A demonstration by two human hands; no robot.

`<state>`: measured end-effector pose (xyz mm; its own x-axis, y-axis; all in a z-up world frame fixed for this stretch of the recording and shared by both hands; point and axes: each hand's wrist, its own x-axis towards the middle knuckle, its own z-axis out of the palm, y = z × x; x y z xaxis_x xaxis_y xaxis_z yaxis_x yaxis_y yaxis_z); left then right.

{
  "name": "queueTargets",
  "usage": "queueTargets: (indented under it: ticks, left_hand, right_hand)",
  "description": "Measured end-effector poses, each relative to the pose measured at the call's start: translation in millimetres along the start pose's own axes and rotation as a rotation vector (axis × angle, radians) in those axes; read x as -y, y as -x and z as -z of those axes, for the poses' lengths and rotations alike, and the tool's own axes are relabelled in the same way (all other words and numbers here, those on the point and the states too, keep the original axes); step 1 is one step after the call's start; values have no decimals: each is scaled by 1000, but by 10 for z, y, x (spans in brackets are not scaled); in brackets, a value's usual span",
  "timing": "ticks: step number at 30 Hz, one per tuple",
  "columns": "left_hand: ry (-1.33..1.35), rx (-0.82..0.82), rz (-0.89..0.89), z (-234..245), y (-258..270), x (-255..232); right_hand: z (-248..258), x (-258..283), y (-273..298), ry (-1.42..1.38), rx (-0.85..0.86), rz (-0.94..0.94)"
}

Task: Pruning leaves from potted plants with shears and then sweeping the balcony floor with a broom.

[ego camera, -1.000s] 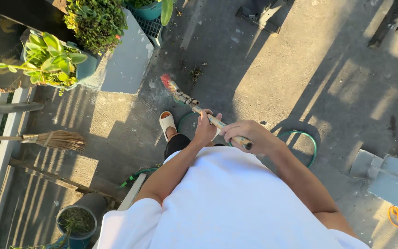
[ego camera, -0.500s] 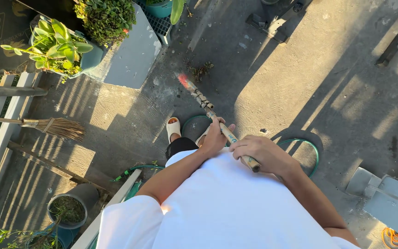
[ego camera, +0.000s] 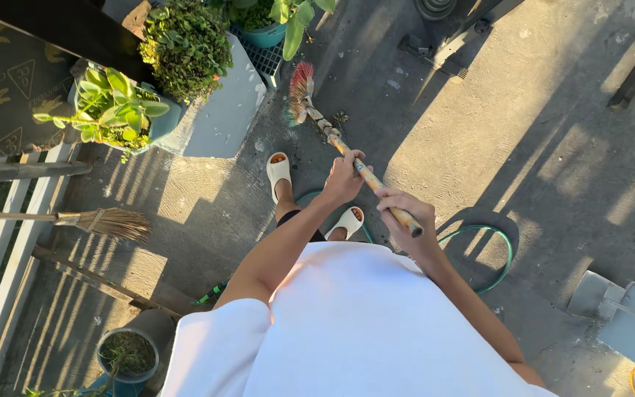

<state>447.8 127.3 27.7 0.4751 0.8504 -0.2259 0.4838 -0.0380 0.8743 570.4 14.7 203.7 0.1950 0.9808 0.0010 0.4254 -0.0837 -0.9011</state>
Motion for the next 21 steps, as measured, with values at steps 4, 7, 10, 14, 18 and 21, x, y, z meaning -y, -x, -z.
queueTargets:
  ticks: [4,7,10,14,18,21]
  left_hand:
    - [-53,106,51,248,-803,518]
    - [-89,195,68,316,-1141,814]
    - [-76,326,61,554,-1050,587]
    - [-145,477,-10,948,-897,0]
    - [-92,481,-75,1040,-1115,-106]
    - [100,450,-190,821,-1688,388]
  right_hand:
    - [-543,-499,-702,-76,-148,8]
    - [-787,-475,-1035,-146,-192,-49]
    - [-871,-149,-1003,-141,-215,-63]
    - [-888,286,-832,-53,-323,-162]
    - [-979,333,-942,-28,-478,-142]
    - [-1139,4,-1297,-194,-567,-122]
